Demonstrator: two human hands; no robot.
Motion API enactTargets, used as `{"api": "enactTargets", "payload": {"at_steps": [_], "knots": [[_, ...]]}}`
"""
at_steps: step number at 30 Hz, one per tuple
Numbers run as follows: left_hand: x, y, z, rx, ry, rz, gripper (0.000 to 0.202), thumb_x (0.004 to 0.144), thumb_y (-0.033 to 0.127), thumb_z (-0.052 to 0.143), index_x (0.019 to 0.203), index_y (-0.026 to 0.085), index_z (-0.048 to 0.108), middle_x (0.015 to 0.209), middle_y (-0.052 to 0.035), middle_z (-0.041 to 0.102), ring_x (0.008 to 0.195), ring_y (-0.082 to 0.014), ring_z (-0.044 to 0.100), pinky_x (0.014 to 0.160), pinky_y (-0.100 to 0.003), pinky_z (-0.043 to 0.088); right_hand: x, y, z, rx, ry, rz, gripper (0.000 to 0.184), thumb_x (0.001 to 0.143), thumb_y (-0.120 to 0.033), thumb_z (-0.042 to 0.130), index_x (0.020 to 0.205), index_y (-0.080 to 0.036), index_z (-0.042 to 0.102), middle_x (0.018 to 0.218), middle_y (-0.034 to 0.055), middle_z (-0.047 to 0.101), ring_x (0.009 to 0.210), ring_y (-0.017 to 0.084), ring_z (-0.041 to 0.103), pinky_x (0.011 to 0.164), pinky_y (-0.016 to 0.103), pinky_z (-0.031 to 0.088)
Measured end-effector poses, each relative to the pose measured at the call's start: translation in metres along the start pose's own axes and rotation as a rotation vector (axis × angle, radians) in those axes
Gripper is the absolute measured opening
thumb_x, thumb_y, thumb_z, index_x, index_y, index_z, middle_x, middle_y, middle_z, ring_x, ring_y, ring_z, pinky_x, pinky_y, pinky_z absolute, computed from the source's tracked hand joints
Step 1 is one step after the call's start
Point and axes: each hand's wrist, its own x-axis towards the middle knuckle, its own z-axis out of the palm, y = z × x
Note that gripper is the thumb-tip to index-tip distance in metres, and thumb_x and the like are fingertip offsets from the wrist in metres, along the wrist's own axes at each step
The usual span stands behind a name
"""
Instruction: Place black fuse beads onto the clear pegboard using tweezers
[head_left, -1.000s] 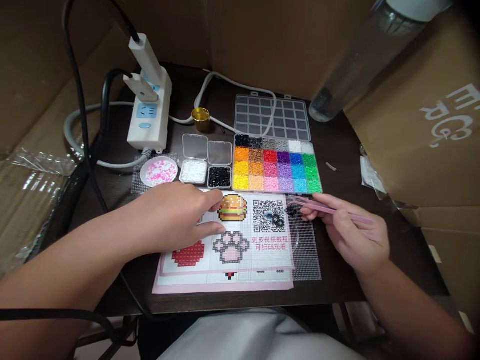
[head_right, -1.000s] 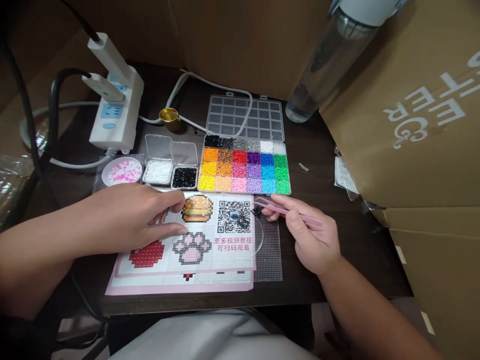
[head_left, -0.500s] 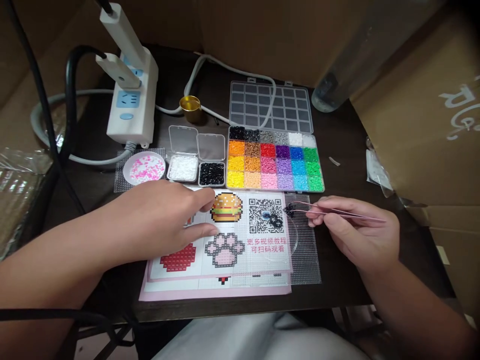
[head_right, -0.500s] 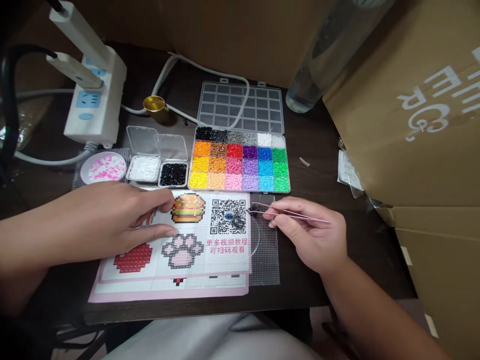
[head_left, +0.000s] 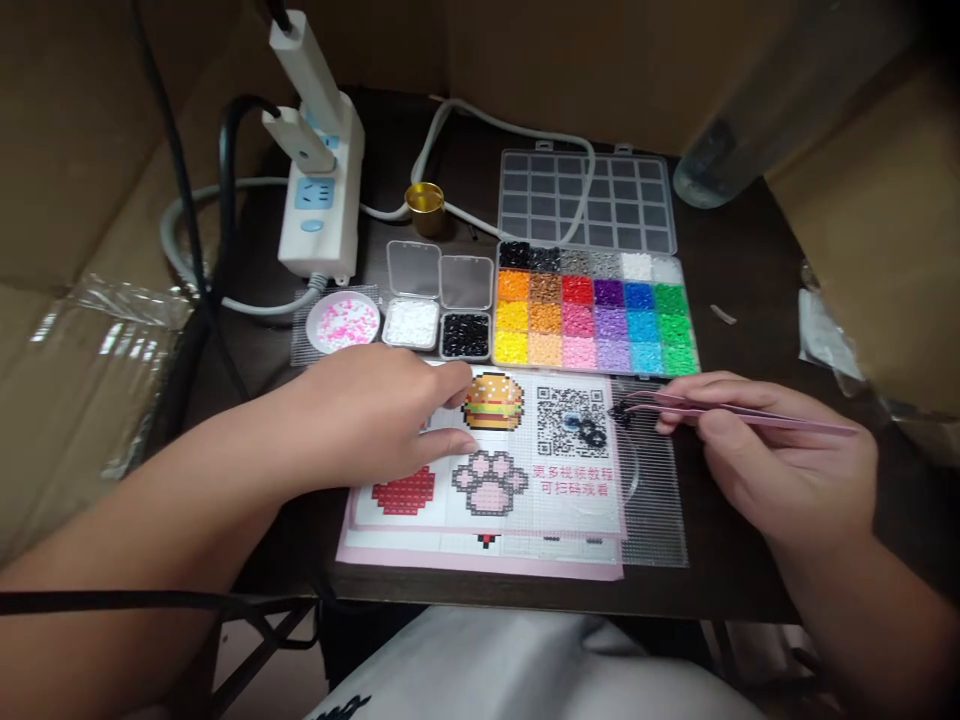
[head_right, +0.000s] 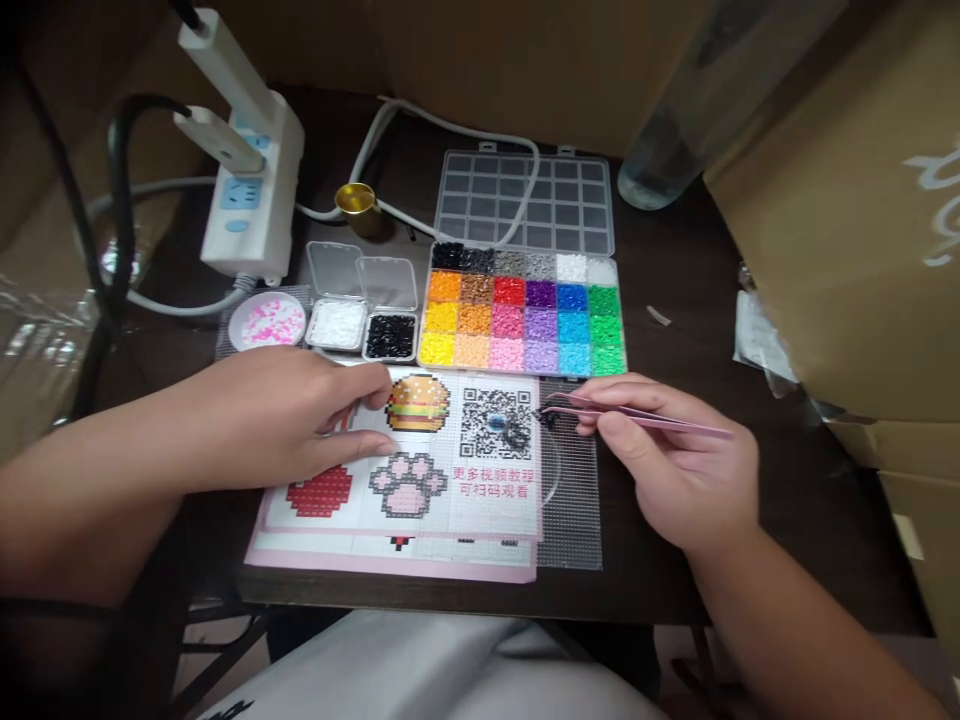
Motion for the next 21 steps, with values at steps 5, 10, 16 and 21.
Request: {"api": "enactTargets", "payload": {"at_steps": [5,10,16,21], "knots": [[-0.002,0.006,-0.006,0.029,-0.02,0.015,0.044,0.094,0.064,0.052,0.112,0.026,0.068,0.076,-0.0084,0.074,0.065,-0.0269,0.064,0.056,-0.036,0.032,-0.001,-0.001,-0.001,-0.117,0.042,-0.034,0.018,0.097,-0.021,0.078,0.094,-0.036,0.087,0.1,-0.0015,0.085,0.092,0.024,0.081,0.086,0.044,0.07],[-0.003,0.007,-0.008,0.051,-0.023,0.013,0.04,0.094,0.06,0.054,0.108,0.026,0.068,0.068,-0.0053,0.07,0.057,-0.0237,0.059,0.055,-0.036,0.032,-0.002,0.003,-0.003,-0.122,0.044,-0.027,0.017,0.098,-0.023,0.078,0.09,-0.036,0.086,0.102,-0.0027,0.084,0.095,0.022,0.081,0.093,0.042,0.068],[-0.003,0.004,-0.003,0.036,0.009,0.022,0.043,0.093,0.063,0.053,0.109,0.026,0.069,0.072,-0.0071,0.072,0.062,-0.0262,0.062,0.055,-0.036,0.032,0.002,0.0,0.001,-0.08,0.027,-0.027,0.01,0.096,-0.023,0.081,0.094,-0.032,0.087,0.097,-0.0008,0.085,0.083,0.019,0.082,0.077,0.032,0.071],[0.0,-0.003,0.005,-0.026,0.058,0.016,0.046,0.09,0.067,0.051,0.109,0.029,0.069,0.07,-0.0067,0.07,0.061,-0.0268,0.06,0.054,-0.037,0.03,0.008,-0.005,0.005,-0.099,-0.026,-0.106,0.015,0.096,-0.018,0.078,0.089,-0.029,0.087,0.095,0.0002,0.086,0.081,0.018,0.084,0.072,0.029,0.071]]}}
